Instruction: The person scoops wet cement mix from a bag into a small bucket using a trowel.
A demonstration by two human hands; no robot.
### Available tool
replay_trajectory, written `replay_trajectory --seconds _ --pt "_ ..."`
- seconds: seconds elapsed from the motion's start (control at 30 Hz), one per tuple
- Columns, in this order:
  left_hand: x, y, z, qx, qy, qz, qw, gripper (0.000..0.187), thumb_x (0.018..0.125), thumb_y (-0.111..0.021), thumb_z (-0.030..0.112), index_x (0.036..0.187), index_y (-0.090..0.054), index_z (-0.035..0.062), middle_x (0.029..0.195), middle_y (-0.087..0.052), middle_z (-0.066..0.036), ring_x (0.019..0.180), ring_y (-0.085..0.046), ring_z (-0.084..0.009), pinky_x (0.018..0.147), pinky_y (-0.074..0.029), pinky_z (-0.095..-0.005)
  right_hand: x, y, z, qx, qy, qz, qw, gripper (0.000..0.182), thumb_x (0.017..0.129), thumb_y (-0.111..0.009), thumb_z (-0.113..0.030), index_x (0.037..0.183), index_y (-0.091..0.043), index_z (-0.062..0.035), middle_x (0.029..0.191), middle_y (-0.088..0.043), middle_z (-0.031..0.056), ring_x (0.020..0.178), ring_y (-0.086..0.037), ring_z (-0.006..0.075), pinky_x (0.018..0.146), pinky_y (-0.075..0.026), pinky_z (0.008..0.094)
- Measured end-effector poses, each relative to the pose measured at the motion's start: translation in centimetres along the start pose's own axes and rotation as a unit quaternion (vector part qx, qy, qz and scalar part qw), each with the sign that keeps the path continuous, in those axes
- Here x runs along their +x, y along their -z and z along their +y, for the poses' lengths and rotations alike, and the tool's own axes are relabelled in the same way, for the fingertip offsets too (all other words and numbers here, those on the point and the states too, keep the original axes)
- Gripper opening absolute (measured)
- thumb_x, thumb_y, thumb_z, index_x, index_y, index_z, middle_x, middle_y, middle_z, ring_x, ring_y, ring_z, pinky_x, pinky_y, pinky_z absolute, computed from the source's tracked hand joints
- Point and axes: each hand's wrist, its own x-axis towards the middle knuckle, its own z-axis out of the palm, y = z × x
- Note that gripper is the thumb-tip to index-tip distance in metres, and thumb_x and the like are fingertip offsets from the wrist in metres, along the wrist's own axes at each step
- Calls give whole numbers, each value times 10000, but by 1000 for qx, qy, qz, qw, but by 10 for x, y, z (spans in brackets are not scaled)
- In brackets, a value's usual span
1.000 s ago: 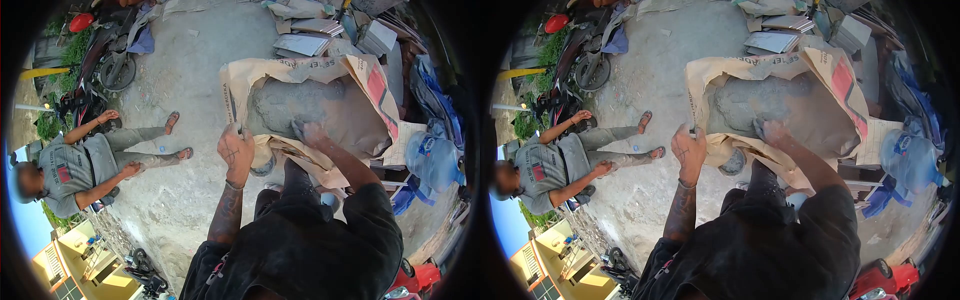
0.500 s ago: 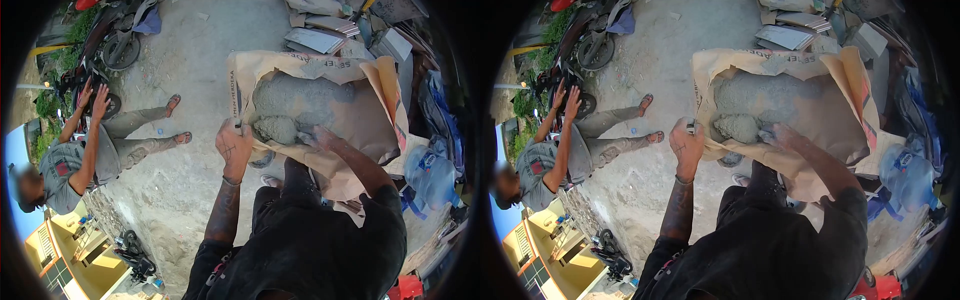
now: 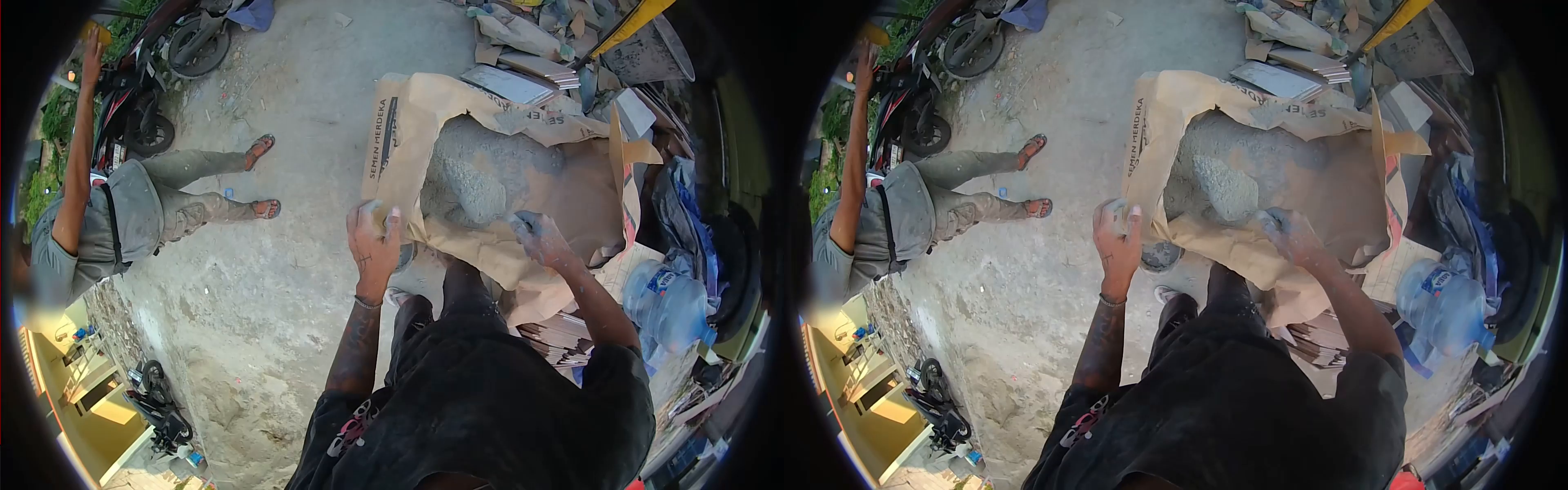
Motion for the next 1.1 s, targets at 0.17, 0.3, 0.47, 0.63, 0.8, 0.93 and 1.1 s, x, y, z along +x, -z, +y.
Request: replay_trajectory --seconds 0.17,0.3,0.47,0.63,0.8,0.93,1.1 --pt "-113 28 -148 -21 282 -8 959 272 836 -544 244 880 -584 -21 879 -581 -187 819 -557 -294 718 -431 -360 -47 11 -22 -59 12 32 998 302 848 -487 -236 997 -562 15 588 -491 26 457 -445 87 422 -393 250" --pt "-346 53 -324 85 525 -98 841 420 822 -489 366 746 -614 -27 789 -594 -236 824 -559 -375 727 -415 -454 -92 -5 -73 -62 19 50 997 312 868 -476 -252 917 -574 40 548 -471 49 459 -439 102 441 -373 277" --pt "-497 77 -321 65 634 -101 764 357 802 -525 348 744 -569 -1 622 -547 -70 541 -547 -186 422 -461 -321 -122 -41 -120 -25 -18 39 999 327 881 -473 -265 991 -573 26 606 -479 19 463 -434 66 409 -372 225" --pt "-530 69 -265 4 602 -58 797 422 815 -493 369 729 -606 -28 765 -612 -199 730 -577 -343 666 -424 -444 -116 -99 -110 -45 -21 -38 998 314 877 -483 -262 993 -579 14 612 -496 24 473 -440 72 429 -379 237" --pt "-527 79 -217 -125 693 53 708 350 822 -553 326 871 -579 -21 778 -606 -107 663 -590 -199 563 -454 -319 -50 -203 -9 13 17 -107 994 255 875 -498 -246 918 -583 -10 595 -494 4 479 -451 68 432 -377 229" --pt "-565 88 -168 -151 741 108 645 362 831 -554 324 961 -558 -13 843 -606 -111 732 -603 -197 557 -470 -300 6 -294 57 37 -50 -147 987 218 852 -526 -197 932 -586 -3 594 -510 10 522 -491 108 490 -405 261" --pt "-675 55 -66 -65 839 101 531 312 818 -556 270 779 -595 -38 693 -614 -141 643 -616 -226 572 -478 -337 117 -374 191 -81 37 -138 986 279 823 -548 -218 989 -594 1 617 -563 82 610 -575 240 606 -470 359"
